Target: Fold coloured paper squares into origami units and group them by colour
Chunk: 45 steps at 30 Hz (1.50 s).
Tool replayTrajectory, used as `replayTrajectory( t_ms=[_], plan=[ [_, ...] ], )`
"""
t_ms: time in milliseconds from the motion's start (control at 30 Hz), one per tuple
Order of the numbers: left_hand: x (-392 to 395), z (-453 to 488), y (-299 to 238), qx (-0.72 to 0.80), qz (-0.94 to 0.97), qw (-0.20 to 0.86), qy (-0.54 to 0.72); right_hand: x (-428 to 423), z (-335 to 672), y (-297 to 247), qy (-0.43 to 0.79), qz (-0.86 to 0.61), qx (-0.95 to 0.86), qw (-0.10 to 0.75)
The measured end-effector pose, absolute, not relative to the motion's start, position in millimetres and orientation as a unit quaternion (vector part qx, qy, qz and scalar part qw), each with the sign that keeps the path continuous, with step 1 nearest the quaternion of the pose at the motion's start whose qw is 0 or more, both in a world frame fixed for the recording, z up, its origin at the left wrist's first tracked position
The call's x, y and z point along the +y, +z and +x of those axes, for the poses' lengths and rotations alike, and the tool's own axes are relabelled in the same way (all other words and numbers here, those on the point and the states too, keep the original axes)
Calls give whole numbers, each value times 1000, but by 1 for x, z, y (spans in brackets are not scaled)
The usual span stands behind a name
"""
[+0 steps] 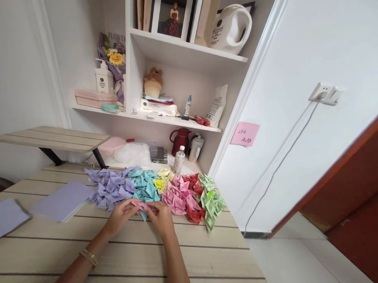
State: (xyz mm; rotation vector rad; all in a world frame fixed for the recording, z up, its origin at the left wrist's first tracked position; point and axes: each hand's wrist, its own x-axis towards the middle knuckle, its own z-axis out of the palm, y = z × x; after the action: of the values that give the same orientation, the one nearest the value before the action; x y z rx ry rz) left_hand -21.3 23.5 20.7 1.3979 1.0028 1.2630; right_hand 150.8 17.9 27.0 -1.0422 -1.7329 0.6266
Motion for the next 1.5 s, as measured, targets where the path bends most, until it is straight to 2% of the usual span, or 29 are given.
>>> replayTrajectory(
  t_ms=[200,400,533,867,1200,1500],
  plan=[
    [20,-20,26,432,629,394,512,18,151,26,253,-433,-714,488],
    [15,-15,27,423,677,295,526,13,149,25,154,-473,-746,442],
    [13,-12,20,447,659,267,544,12,140,23,163,-474,-716,486],
    [21,-16,17,409,618,351,572,17,134,22,413,-409,-534,614],
    [22,-24,28,379,602,399,578,18,156,33,527,-345,-572,525],
    [22,-19,25,403,545,467,568,21,147,26,518,-339,-541,569]
  ],
)
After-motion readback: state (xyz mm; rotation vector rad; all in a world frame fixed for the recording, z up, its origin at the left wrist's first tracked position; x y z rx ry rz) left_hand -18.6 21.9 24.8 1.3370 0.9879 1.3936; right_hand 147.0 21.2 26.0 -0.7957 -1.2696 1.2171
